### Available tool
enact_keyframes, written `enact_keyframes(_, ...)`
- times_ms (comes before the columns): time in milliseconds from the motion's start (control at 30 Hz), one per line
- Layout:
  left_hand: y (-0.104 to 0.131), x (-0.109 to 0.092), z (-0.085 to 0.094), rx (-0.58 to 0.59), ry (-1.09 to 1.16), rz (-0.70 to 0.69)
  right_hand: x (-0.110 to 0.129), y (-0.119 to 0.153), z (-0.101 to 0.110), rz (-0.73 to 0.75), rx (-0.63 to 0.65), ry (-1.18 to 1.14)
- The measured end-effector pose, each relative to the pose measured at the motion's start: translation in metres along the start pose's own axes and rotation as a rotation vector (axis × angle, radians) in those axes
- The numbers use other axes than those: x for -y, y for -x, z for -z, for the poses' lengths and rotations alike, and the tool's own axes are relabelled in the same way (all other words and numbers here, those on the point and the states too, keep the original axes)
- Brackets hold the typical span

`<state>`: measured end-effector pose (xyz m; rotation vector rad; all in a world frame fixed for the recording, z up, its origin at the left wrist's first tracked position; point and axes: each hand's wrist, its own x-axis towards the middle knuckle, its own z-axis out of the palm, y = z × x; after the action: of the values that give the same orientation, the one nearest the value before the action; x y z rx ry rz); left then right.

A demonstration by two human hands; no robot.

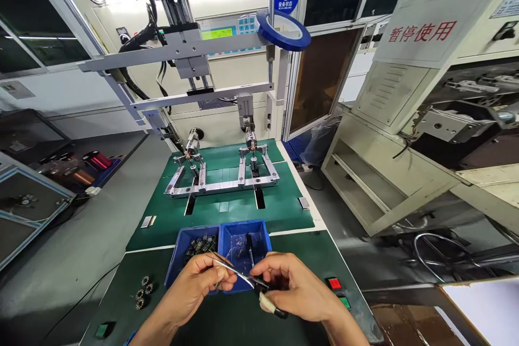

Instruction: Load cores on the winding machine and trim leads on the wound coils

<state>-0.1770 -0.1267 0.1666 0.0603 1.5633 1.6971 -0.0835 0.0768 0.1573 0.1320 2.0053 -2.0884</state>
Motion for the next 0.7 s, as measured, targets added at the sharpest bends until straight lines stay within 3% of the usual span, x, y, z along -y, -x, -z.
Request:
enact_keyframes(533,-0.009,0.003,-0.007,-0.030,-0.038,0.037,-0.012,0.012,-0.004,0.036,-0.098,0.007)
enact_keyframes(633,0.003,0.005,-0.002,-0.015,-0.105,-0.031,-0.017,0.019,-0.010,-0.019,-0.135,-0.035)
enact_keyframes(700,0.018,0.008,0.012,-0.014,-0.237,-0.155,-0.025,0.028,-0.010,-0.068,-0.282,-0.044)
